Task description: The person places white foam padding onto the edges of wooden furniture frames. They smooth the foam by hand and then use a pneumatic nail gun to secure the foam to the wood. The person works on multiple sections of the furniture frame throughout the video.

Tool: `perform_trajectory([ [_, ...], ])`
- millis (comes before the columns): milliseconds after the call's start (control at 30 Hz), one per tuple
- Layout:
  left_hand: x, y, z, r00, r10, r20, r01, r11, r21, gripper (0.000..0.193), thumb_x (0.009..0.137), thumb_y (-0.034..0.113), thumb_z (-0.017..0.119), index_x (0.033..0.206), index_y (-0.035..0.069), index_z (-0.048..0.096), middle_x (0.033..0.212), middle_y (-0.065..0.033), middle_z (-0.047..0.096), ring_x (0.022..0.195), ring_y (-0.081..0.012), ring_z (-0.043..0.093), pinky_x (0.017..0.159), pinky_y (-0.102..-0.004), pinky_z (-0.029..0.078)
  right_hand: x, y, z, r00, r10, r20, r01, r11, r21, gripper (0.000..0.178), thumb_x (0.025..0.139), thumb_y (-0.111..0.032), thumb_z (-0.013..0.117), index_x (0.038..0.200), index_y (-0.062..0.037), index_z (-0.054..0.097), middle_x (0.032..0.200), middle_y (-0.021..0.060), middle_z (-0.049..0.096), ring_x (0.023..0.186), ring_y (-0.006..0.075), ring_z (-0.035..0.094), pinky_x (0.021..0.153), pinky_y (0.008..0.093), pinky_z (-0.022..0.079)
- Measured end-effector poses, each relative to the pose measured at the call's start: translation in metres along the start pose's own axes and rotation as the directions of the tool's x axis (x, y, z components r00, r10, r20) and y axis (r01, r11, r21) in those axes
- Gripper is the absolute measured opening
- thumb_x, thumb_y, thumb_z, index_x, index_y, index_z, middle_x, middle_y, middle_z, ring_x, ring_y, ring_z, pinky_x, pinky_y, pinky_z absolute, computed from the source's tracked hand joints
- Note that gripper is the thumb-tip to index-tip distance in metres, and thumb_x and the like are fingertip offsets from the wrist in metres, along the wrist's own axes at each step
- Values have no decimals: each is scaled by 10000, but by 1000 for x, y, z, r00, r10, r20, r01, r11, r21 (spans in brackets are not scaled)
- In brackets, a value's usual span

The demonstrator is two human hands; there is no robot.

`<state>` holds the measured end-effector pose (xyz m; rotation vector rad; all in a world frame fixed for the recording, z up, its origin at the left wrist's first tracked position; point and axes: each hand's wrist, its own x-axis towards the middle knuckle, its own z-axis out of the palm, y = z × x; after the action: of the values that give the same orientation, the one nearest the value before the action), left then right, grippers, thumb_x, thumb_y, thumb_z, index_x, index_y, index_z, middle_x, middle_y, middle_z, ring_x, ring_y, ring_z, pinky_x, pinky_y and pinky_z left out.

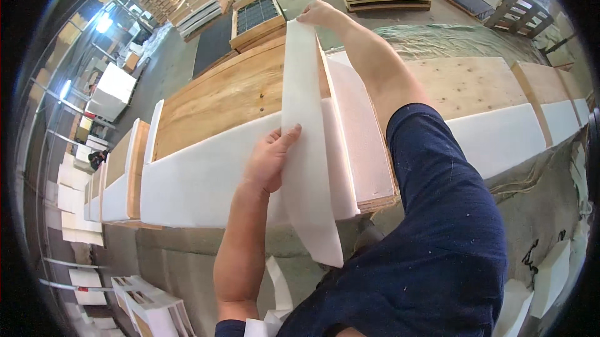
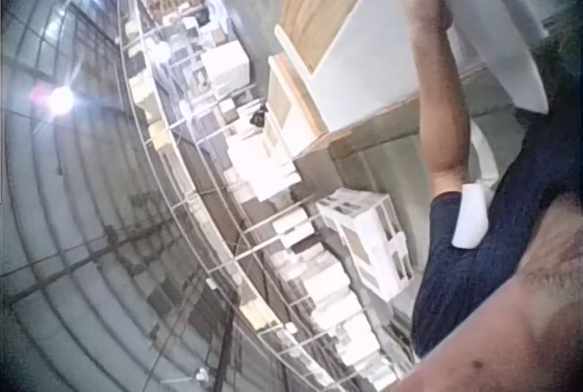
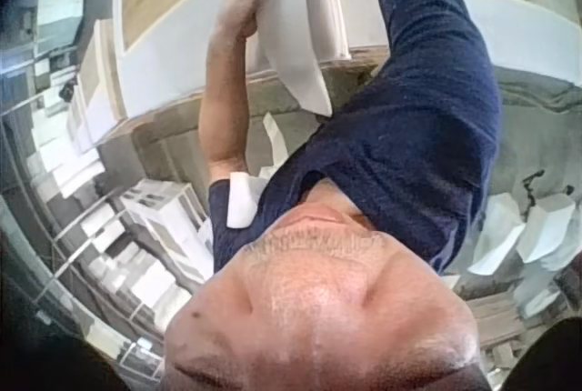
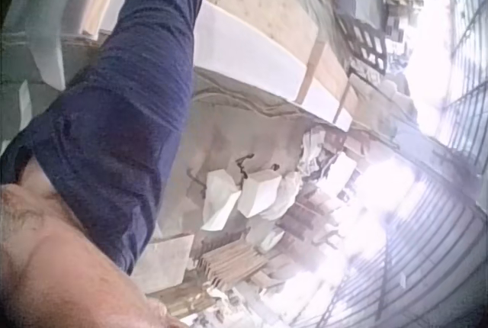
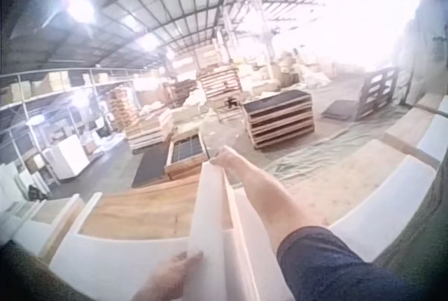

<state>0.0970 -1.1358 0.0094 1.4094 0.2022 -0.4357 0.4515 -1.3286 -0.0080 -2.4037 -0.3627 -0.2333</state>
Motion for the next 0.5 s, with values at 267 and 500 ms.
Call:
perform_trajectory([
  [267, 15, 2, 2, 998, -40, -51, 40, 999, 1, 346, 928, 262, 587, 1075, -50, 583, 954, -97, 662, 773, -148, 647, 695, -296, 551, 21, 17, 22, 985, -14, 172, 14, 1000, -2, 433, 735, -436, 662, 1036, -128, 710, 1091, 95, 669, 1024, 254, 621, 891, 349, 483],
  [500, 20, 5, 9, 992, -80, -102, 86, 995, 50, 339, 926, 268, 591, 1053, -46, 591, 942, -95, 663, 762, -141, 646, 677, -292, 551, 27, 27, 33, 989, -91, 119, 86, 995, 47, 344, 754, -341, 687, 984, -87, 717, 970, 131, 690, 927, 258, 644, 826, 345, 502],
])
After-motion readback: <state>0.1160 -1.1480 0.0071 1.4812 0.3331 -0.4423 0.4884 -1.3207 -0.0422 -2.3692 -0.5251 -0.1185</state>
